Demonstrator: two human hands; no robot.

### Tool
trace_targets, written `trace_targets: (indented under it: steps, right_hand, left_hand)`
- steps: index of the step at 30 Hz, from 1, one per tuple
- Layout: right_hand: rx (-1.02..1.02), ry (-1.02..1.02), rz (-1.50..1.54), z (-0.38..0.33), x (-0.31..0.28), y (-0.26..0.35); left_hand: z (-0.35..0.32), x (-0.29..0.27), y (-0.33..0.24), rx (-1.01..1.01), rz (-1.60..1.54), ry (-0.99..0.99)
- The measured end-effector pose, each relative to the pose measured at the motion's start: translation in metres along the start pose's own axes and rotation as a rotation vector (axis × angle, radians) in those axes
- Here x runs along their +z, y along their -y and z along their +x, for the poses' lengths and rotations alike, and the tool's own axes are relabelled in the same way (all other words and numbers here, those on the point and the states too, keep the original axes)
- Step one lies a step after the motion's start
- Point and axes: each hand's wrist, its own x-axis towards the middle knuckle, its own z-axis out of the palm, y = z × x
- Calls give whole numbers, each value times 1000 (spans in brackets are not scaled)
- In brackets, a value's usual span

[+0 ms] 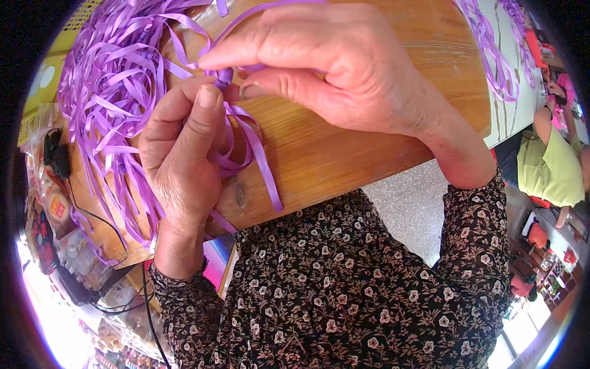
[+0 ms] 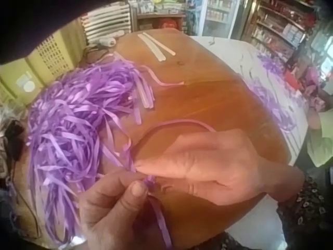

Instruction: Tying knots in thin purple ribbons at a workbench.

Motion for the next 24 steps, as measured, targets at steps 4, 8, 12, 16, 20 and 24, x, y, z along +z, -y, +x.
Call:
trace_targets:
  steps: [4,8,12,16,20,24]
  right_hand:
    - [-36,28,-65,-2,-2,-4]
    - [-21,45,-73,-4,-5,-3]
    - [-6,65,-85,-6,-7,1]
    - [4,89,-95,-7,-8,4]
    - [13,110,-105,-7,-9,7]
    - [-186,2,-71,-8,19,-19]
  left_hand:
    - [1,-4,-2,-103,-86,50]
    - [1,-2,0,-213,-136,51]
    - [-1,0,0,-166,-143,100]
    - [7,-6,15,371,207,216]
    - [6,-4,2,520,551,161]
    - [3,-5,9,655,673,90]
